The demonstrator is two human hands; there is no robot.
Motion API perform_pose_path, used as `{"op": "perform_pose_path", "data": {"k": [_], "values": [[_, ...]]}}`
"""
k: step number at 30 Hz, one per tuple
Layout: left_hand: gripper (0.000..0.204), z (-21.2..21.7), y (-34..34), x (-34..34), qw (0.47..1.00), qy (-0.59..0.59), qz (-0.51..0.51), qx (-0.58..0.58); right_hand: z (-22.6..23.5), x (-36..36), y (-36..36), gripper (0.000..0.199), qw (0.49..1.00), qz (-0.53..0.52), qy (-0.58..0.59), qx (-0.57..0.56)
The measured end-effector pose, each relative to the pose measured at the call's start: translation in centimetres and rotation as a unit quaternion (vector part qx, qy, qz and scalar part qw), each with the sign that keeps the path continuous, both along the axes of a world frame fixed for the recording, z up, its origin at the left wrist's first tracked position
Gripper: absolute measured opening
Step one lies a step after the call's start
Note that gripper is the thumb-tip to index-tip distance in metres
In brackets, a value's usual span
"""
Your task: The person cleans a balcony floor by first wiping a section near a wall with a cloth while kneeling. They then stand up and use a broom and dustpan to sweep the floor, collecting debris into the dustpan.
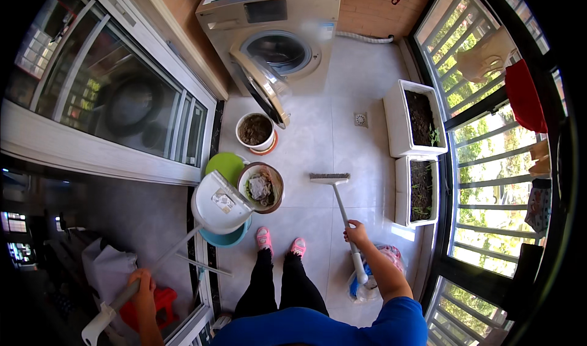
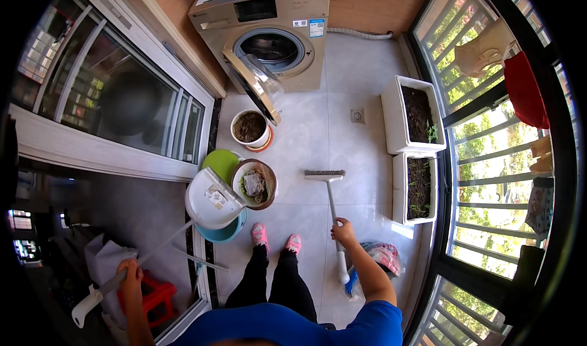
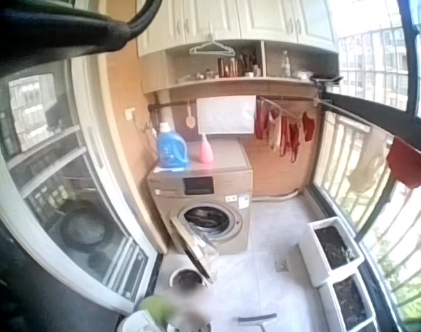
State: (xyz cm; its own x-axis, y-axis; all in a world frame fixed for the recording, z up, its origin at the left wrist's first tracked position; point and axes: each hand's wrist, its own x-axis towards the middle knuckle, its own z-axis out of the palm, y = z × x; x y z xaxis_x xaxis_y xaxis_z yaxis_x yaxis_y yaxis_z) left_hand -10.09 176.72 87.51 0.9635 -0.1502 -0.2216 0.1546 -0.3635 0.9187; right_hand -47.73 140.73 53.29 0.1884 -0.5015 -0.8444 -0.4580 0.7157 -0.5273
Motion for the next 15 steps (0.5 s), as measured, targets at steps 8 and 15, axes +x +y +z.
{"op": "perform_pose_path", "data": {"k": [8, 15], "values": [[0.006, -1.9, 4.0, 0.5, 0.776, -0.433, -0.255, 0.383, -8.3, 13.7, -6.5, 0.048, 0.99, -0.069, -0.119, -0.012], [0.033, -2.2, 5.8, -0.5, 0.754, -0.23, -0.287, 0.544, -16.4, 21.4, -10.9, 0.042, 0.981, 0.156, 0.062, -0.093]]}}
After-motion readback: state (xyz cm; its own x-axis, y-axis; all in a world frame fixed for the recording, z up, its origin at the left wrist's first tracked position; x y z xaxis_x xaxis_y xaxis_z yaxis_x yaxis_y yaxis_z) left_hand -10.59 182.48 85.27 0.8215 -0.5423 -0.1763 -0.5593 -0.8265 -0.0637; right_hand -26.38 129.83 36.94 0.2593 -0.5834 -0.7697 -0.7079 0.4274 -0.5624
